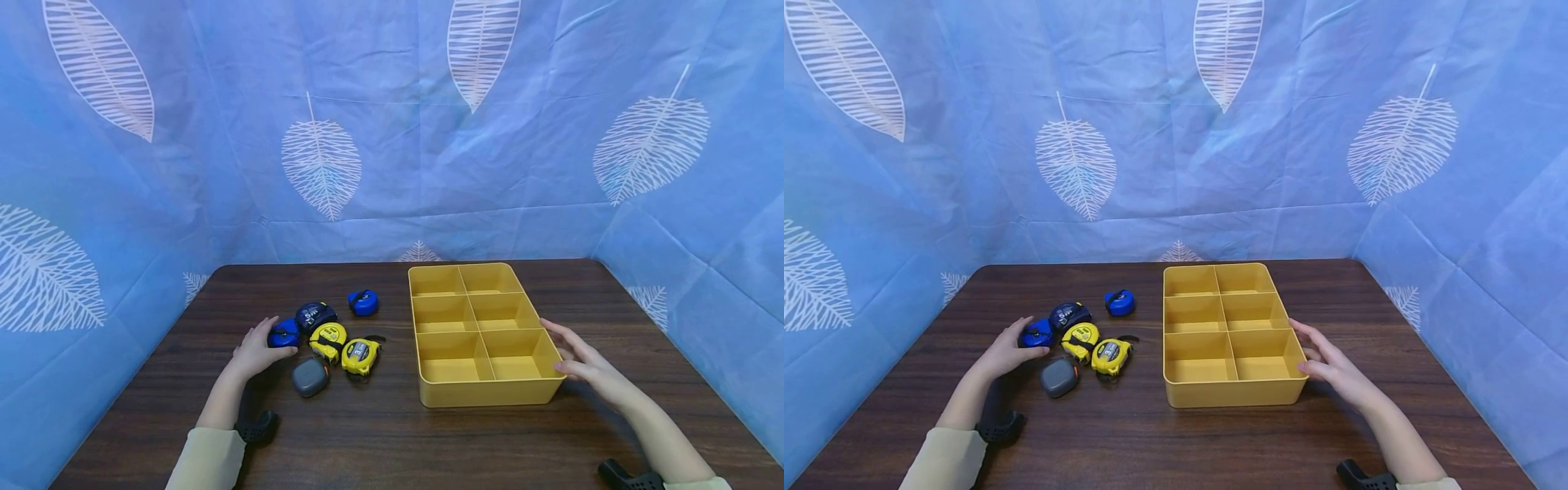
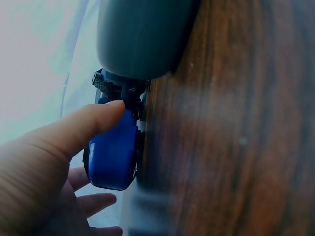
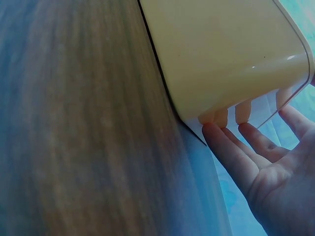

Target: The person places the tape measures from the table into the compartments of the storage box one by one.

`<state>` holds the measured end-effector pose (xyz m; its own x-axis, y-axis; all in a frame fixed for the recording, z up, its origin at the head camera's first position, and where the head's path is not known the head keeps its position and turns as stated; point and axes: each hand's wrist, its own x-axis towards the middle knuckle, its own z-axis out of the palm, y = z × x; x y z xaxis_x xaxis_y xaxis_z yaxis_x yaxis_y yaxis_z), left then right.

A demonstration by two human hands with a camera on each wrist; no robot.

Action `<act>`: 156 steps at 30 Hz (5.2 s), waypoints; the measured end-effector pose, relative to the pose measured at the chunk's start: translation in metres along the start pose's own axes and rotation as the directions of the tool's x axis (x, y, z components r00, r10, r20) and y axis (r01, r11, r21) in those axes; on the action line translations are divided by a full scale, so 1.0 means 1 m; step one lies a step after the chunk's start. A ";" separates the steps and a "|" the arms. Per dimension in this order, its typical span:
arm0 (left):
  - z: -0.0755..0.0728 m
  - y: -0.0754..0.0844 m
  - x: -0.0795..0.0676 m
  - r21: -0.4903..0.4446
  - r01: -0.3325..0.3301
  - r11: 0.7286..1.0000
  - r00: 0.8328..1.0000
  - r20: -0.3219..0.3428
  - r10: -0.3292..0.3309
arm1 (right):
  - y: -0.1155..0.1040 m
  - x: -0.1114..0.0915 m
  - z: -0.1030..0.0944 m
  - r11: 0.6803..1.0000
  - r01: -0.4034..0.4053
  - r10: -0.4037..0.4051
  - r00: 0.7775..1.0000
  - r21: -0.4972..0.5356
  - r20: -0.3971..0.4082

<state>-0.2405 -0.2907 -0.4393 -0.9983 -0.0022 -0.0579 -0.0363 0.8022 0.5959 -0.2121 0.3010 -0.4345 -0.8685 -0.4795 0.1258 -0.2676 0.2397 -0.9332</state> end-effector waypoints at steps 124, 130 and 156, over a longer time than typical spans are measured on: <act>-0.005 0.023 0.002 -0.181 -0.073 0.981 0.969 -0.248 0.026 | -0.001 -0.009 0.002 0.994 0.094 -0.098 0.993 0.064 0.066; -0.006 0.027 0.003 -0.195 -0.074 0.978 0.966 -0.258 0.021 | 0.001 -0.009 0.000 0.991 0.109 -0.116 0.990 0.081 0.079; -0.010 0.059 0.007 -0.194 -0.109 0.975 0.970 -0.235 0.062 | -0.004 -0.009 0.002 0.997 0.059 -0.061 0.996 0.046 0.061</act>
<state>-0.2496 -0.2498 -0.3964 -0.9812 -0.0932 0.1691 0.0646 0.6668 0.7425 -0.2029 0.3026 -0.4320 -0.8234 -0.5437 0.1622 -0.2987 0.1722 -0.9387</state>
